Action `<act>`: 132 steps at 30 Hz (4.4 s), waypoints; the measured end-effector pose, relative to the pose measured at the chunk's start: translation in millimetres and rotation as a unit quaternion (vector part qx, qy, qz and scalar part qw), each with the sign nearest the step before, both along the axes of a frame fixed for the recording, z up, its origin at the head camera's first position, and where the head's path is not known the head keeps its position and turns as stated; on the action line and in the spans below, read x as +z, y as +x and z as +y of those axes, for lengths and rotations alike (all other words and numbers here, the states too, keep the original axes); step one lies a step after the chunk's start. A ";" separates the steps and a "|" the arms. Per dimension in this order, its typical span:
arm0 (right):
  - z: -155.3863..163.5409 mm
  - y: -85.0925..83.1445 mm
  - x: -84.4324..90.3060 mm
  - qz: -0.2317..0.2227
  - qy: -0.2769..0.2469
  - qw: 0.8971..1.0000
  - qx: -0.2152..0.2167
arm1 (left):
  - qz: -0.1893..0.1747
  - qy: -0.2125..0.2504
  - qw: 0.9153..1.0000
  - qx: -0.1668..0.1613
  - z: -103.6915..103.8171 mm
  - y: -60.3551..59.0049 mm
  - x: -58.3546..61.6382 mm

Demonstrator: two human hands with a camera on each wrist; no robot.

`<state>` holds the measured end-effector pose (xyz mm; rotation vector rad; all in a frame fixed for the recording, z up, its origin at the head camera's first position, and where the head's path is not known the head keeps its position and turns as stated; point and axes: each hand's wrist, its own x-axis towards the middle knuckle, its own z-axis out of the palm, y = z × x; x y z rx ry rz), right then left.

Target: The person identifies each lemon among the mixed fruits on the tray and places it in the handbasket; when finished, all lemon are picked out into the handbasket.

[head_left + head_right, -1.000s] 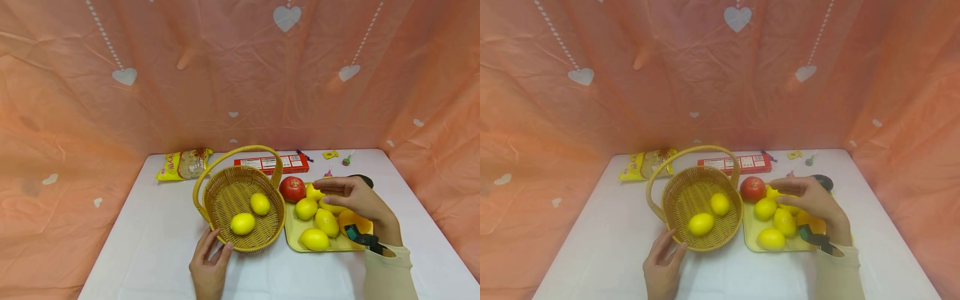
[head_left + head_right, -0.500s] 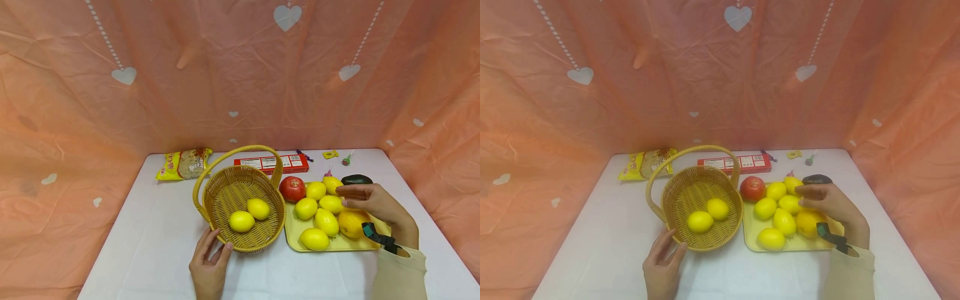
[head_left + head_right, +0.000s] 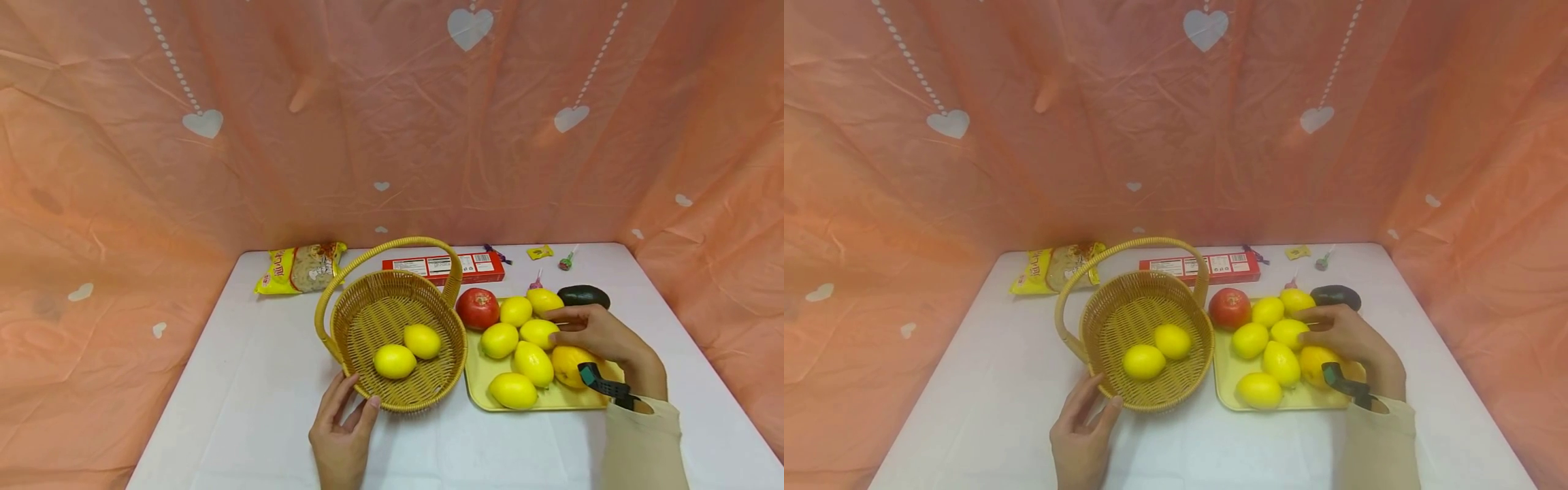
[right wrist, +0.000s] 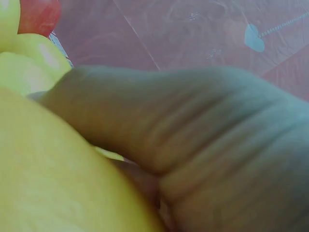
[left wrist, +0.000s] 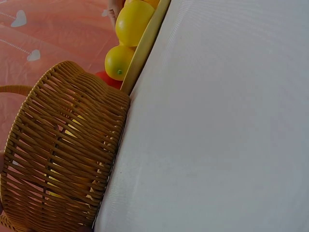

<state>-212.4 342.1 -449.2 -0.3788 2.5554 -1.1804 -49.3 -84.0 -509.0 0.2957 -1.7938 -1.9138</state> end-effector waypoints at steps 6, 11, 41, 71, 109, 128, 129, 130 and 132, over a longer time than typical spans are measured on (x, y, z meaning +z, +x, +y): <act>-0.5 0.2 1.1 -0.011 0.013 1.000 -0.005 | -0.001 0.000 1.000 0.001 -0.3 -0.7 -0.1; 0.4 0.2 2.0 -0.018 0.025 0.999 -0.019 | -0.011 0.003 1.000 0.002 -1.2 -1.5 -1.8; -40.1 20.2 52.6 0.126 -0.192 0.969 0.094 | -0.028 -0.001 0.999 0.017 -2.1 -1.4 -2.3; -212.1 37.9 14.4 0.063 -0.112 0.955 0.266 | -0.026 -0.004 1.000 0.014 -1.2 -0.7 -1.6; -20.7 -12.2 -1.3 0.112 0.008 0.983 -0.143 | -0.021 0.002 1.000 0.009 -2.0 -2.5 -2.6; -26.5 -11.2 1.6 0.079 0.102 0.983 -0.131 | -0.025 -0.003 1.000 0.013 -2.2 -1.9 -3.7; -25.5 -10.2 2.9 0.083 0.099 0.983 -0.132 | -0.027 -0.002 1.000 0.013 -2.1 -1.8 -3.2; -24.1 -8.9 4.7 0.084 0.089 0.984 -0.133 | -0.029 -0.002 0.999 0.013 -2.1 -1.6 -2.9; -22.0 -6.1 9.2 0.088 0.065 0.984 -0.137 | -0.032 0.001 0.999 0.013 -2.1 -1.4 -2.5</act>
